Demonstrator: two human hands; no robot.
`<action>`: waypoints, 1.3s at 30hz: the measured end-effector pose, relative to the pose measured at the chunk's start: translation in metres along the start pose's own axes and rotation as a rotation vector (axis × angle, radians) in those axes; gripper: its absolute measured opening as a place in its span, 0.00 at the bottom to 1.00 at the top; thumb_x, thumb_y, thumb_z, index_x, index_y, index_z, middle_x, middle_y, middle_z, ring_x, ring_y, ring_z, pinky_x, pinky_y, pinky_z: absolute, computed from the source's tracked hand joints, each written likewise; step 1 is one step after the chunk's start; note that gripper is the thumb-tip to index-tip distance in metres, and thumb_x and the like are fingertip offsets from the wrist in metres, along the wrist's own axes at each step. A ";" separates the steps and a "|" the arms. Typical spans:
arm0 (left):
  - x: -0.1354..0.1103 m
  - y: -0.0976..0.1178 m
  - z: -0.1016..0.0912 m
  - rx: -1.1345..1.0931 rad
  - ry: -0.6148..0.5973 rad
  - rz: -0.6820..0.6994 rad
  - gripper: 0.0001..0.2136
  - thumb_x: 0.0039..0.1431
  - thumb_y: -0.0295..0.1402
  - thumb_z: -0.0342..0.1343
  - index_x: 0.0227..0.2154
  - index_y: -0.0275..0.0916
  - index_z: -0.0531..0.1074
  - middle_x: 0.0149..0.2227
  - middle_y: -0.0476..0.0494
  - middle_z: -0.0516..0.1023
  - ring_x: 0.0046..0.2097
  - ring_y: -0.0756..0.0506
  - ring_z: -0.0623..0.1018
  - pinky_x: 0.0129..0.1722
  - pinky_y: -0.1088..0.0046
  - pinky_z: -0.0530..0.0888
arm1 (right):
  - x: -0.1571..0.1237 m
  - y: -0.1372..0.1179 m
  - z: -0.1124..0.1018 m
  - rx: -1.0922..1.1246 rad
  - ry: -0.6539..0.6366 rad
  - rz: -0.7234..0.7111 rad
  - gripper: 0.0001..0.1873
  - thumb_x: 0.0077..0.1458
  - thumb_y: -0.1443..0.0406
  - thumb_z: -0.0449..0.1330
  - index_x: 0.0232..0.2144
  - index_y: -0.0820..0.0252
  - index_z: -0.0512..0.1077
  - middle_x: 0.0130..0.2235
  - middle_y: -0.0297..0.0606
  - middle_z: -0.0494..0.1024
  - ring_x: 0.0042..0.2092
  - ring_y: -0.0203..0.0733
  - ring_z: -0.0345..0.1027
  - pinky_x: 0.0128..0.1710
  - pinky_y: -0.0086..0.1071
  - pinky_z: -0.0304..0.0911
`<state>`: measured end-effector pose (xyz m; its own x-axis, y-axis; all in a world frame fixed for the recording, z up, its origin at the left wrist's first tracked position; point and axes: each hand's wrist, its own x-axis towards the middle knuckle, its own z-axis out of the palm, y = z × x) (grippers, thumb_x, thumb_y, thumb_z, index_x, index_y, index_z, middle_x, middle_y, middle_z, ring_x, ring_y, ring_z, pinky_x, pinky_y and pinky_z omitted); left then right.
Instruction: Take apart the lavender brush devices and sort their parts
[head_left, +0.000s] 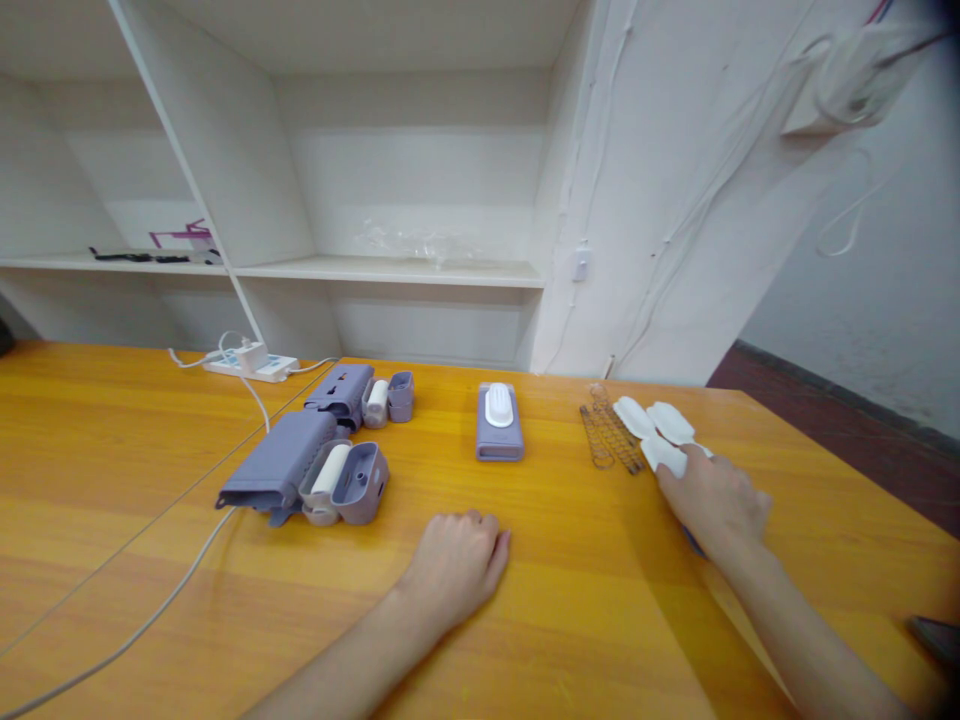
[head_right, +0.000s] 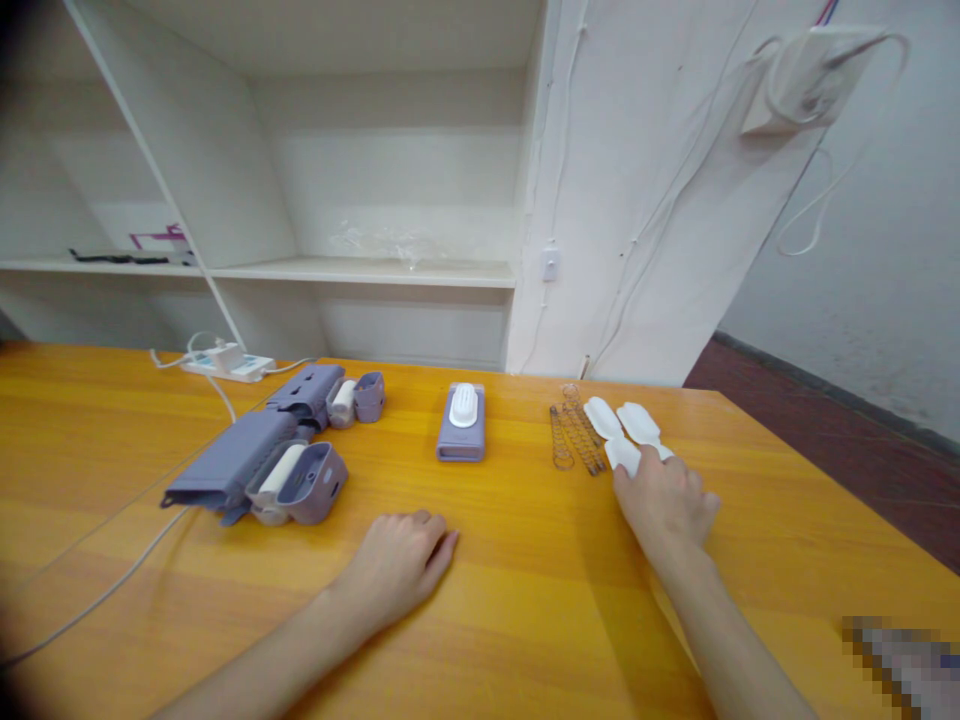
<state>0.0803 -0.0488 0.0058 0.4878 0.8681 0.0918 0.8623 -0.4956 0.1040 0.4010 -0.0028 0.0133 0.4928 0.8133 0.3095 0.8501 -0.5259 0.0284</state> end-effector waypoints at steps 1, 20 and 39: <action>0.000 0.000 0.000 0.001 -0.001 0.001 0.18 0.66 0.38 0.37 0.30 0.39 0.70 0.31 0.41 0.77 0.32 0.42 0.78 0.29 0.69 0.68 | -0.001 0.000 0.000 0.001 0.000 -0.002 0.22 0.57 0.55 0.47 0.47 0.59 0.70 0.40 0.50 0.74 0.42 0.59 0.69 0.36 0.48 0.63; -0.002 0.002 -0.002 0.004 -0.011 -0.009 0.18 0.67 0.38 0.36 0.30 0.38 0.70 0.31 0.41 0.77 0.32 0.42 0.78 0.29 0.69 0.68 | -0.008 -0.002 -0.001 0.006 -0.031 -0.071 0.23 0.60 0.56 0.45 0.53 0.58 0.65 0.43 0.49 0.73 0.44 0.57 0.68 0.39 0.52 0.60; -0.001 0.001 -0.002 0.004 -0.011 -0.006 0.18 0.67 0.38 0.37 0.31 0.38 0.70 0.31 0.41 0.77 0.32 0.42 0.78 0.29 0.69 0.68 | -0.023 -0.013 0.003 -0.063 0.091 -0.043 0.21 0.58 0.55 0.48 0.44 0.62 0.70 0.37 0.50 0.74 0.44 0.59 0.66 0.39 0.49 0.56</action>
<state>0.0809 -0.0503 0.0075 0.4838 0.8715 0.0801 0.8659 -0.4900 0.1006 0.3793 -0.0136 0.0027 0.4352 0.8107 0.3915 0.8550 -0.5084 0.1023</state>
